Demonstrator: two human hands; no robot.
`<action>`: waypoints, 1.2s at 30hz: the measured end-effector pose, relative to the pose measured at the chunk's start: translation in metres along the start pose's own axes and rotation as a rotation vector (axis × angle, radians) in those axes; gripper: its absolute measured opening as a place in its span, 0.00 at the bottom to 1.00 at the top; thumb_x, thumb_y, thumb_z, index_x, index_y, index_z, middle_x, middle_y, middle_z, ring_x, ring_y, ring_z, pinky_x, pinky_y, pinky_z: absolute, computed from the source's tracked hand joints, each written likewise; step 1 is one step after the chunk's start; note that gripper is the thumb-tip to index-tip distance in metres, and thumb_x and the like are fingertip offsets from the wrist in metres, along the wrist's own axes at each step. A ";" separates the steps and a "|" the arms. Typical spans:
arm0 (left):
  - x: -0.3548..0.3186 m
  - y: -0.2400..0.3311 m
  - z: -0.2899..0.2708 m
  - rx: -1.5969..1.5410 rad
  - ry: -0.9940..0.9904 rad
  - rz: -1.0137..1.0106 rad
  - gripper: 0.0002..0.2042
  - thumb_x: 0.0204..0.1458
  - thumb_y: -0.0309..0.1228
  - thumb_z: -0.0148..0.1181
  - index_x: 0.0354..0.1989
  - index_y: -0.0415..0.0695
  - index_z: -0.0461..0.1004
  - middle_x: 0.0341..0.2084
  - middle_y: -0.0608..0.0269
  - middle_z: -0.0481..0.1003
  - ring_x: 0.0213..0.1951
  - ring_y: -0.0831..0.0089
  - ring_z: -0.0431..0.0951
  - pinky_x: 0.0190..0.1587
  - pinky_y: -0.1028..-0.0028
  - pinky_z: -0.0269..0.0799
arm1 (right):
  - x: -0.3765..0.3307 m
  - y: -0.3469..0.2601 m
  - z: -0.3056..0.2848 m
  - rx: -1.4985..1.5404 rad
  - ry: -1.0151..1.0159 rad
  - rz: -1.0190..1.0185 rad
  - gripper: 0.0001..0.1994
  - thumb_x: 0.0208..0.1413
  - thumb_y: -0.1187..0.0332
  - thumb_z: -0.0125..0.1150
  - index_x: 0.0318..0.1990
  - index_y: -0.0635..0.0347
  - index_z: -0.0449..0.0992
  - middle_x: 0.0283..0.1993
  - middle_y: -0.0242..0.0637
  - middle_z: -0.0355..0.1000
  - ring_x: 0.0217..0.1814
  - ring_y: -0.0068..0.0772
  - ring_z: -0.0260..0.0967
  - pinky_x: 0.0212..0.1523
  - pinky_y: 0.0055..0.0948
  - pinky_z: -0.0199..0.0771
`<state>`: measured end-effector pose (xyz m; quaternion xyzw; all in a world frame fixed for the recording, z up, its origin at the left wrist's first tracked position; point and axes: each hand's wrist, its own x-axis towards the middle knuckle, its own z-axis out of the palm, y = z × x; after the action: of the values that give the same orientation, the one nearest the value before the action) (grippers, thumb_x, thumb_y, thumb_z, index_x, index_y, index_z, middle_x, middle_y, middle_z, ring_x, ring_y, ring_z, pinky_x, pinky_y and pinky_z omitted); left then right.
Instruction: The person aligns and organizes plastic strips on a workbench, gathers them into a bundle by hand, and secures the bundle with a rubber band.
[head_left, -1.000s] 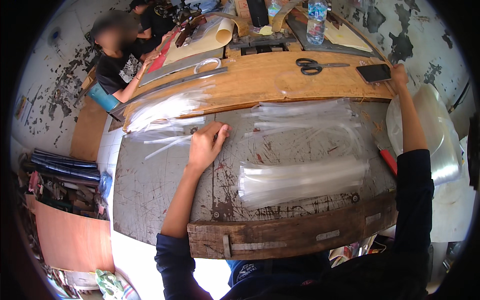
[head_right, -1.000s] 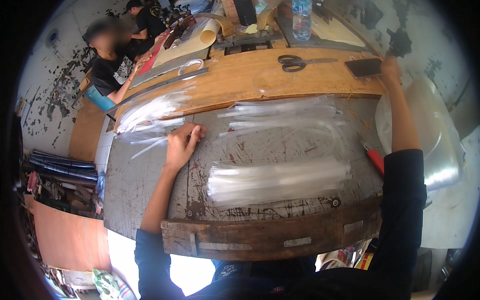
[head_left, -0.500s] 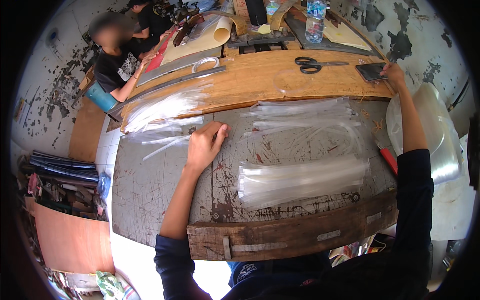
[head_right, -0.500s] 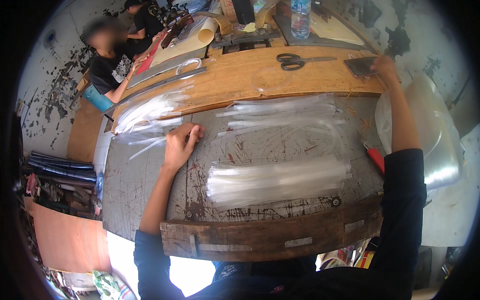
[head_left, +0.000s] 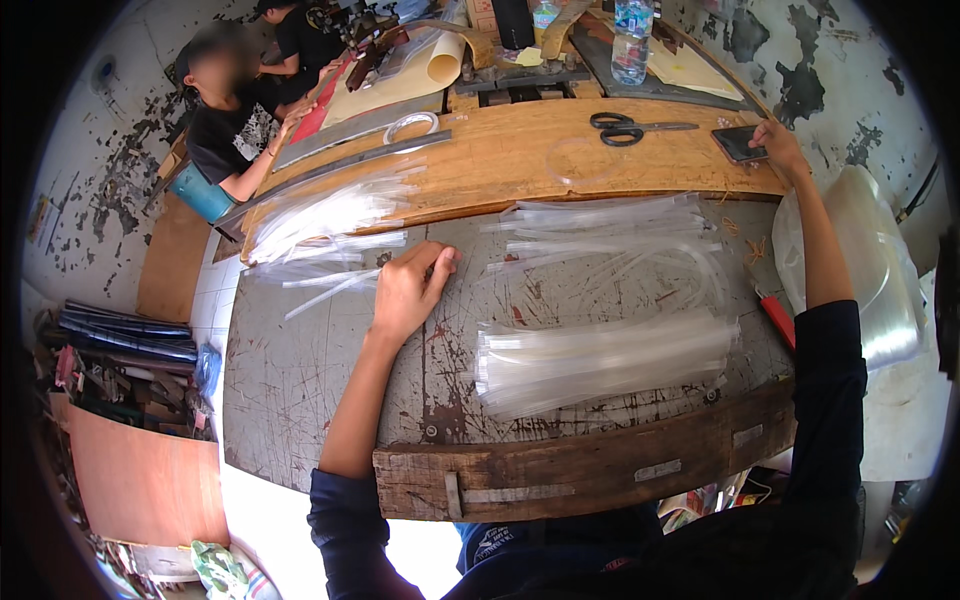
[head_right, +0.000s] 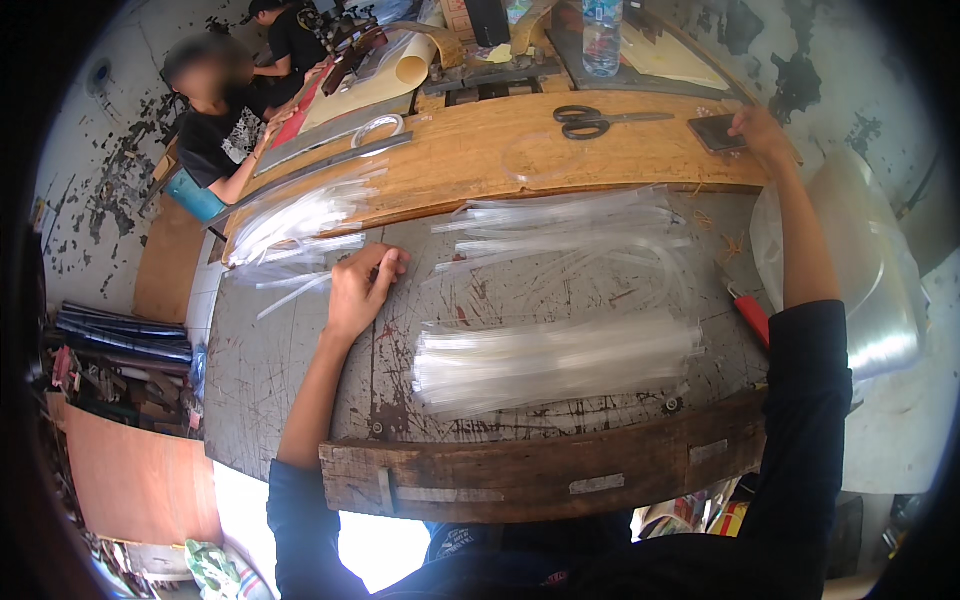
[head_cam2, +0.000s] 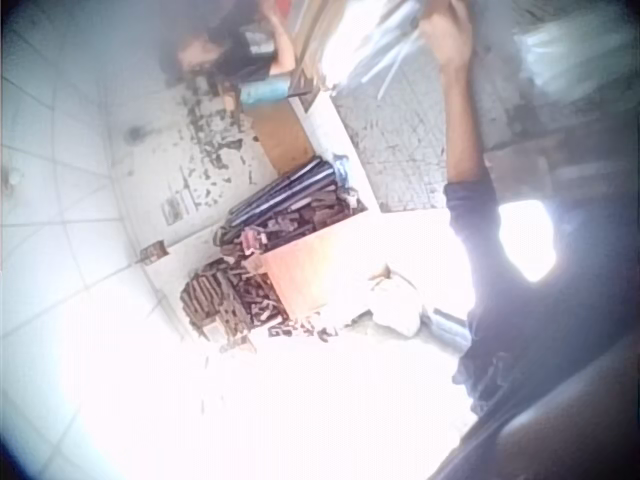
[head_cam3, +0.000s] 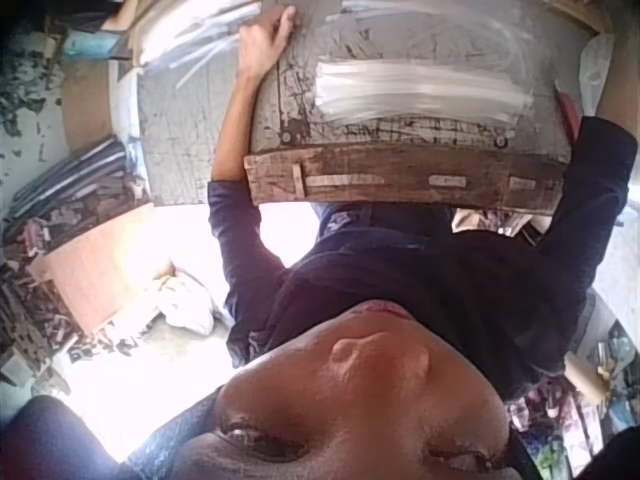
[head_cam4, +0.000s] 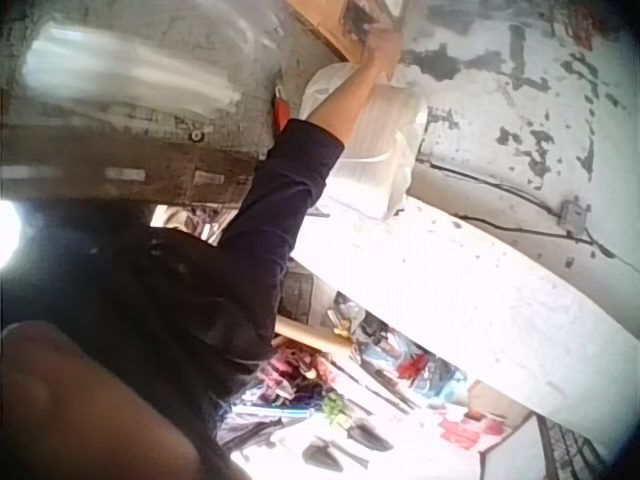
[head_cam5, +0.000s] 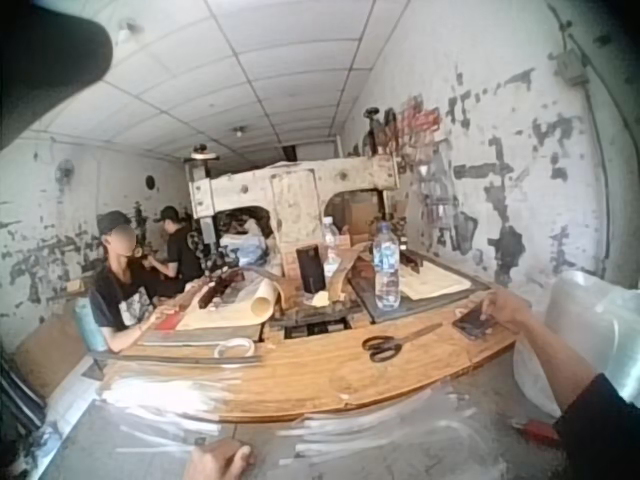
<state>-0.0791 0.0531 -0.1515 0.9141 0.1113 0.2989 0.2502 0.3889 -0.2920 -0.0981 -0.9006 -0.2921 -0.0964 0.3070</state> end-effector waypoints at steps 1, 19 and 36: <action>0.000 0.000 0.000 0.001 0.002 0.000 0.08 0.53 0.31 0.51 0.27 0.42 0.74 0.21 0.61 0.74 0.21 0.68 0.76 0.25 0.73 0.70 | 0.001 0.001 0.000 0.014 -0.029 -0.019 0.08 0.49 0.79 0.38 0.28 0.64 0.66 0.28 0.38 0.70 0.34 0.28 0.70 0.38 0.24 0.65; 0.044 0.037 0.008 -0.161 -0.252 0.114 0.08 0.52 0.30 0.52 0.31 0.39 0.75 0.25 0.56 0.76 0.25 0.68 0.78 0.29 0.75 0.73 | -0.113 -0.213 0.032 0.142 -0.782 -0.665 0.09 0.45 0.68 0.61 0.32 0.61 0.71 0.35 0.36 0.70 0.38 0.32 0.67 0.41 0.29 0.66; 0.053 0.062 0.014 -0.376 -0.547 0.124 0.13 0.48 0.29 0.58 0.42 0.40 0.72 0.32 0.56 0.76 0.33 0.70 0.77 0.32 0.74 0.75 | -0.159 -0.233 0.069 0.182 -0.694 -0.627 0.07 0.49 0.71 0.55 0.32 0.65 0.66 0.26 0.45 0.68 0.30 0.46 0.66 0.32 0.38 0.63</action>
<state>-0.0253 0.0140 -0.1029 0.9033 -0.0728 0.0725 0.4164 0.1236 -0.1748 -0.0934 -0.7176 -0.6422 0.1481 0.2252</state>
